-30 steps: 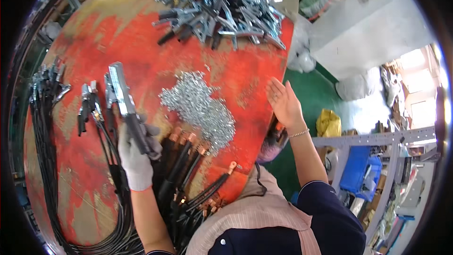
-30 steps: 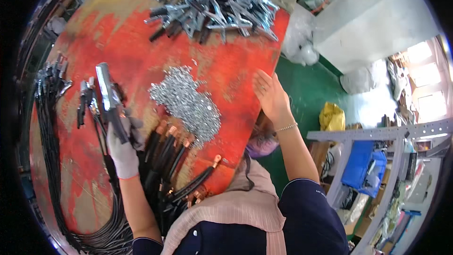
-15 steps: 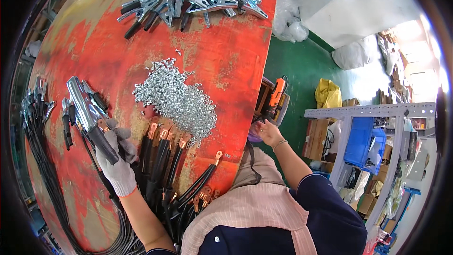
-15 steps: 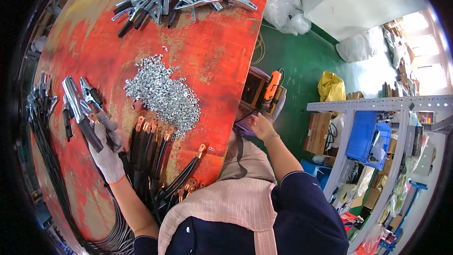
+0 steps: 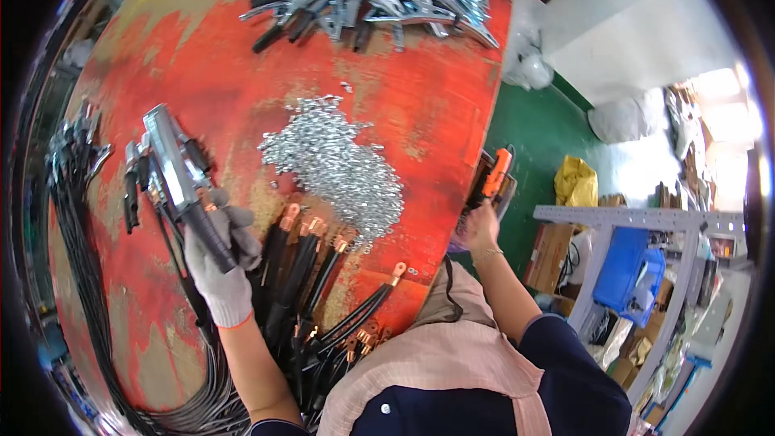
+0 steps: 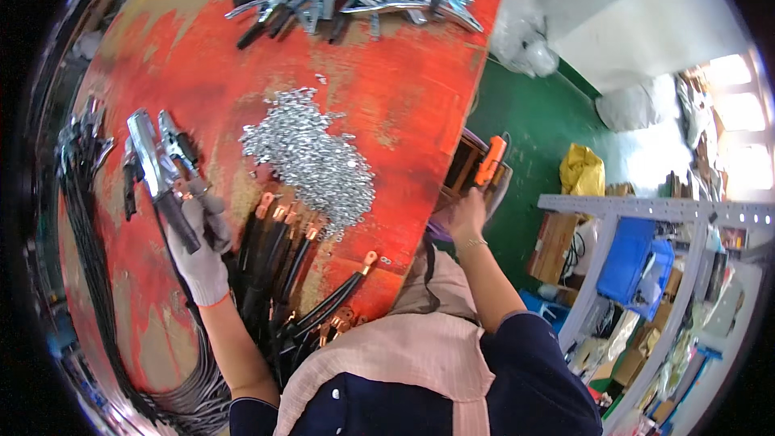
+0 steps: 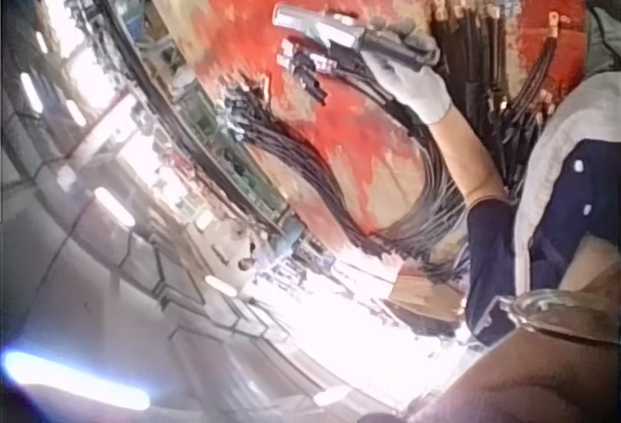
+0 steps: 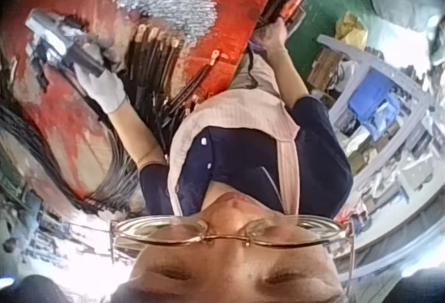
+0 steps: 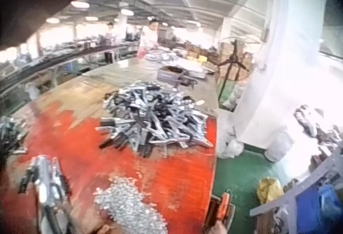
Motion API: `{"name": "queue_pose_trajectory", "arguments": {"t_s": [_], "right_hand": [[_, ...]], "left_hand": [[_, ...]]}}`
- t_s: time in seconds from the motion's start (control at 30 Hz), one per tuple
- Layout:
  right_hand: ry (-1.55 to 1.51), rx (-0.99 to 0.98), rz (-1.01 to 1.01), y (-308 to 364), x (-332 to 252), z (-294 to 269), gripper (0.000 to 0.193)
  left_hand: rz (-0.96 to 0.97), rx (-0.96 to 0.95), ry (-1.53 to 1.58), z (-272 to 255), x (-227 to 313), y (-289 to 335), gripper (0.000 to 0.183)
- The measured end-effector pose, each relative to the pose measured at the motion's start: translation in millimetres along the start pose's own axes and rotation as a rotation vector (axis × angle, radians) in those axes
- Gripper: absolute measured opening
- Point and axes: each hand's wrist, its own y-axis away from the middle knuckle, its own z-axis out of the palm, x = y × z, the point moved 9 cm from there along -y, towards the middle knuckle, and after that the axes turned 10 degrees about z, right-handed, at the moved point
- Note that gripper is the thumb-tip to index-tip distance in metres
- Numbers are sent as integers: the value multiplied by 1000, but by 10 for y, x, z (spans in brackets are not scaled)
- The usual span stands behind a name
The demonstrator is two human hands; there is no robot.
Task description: Assembling metal clamps onto the ends of black electrical cables at a factory workbench.
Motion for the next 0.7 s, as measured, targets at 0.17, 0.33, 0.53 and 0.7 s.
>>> {"name": "queue_pose_trajectory", "arguments": {"t_s": [0.17, 0.33, 0.53, 0.7], "right_hand": [[516, -155, -680, 715, -997, 1292, 30], [1292, -706, -964, 1740, -502, 3147, 22], [1549, -1185, -1265, 1887, 545, 4110, 18], [1759, -1166, -1422, 1908, 944, 4212, 12]], "left_hand": [[-46, 32, 75, -13, -13, 35, 30], [-72, 0, 177, -30, -59, 8, 30], [-145, 55, 228, -77, -66, -39, 30], [-140, 0, 130, -98, -113, -24, 29]]}}
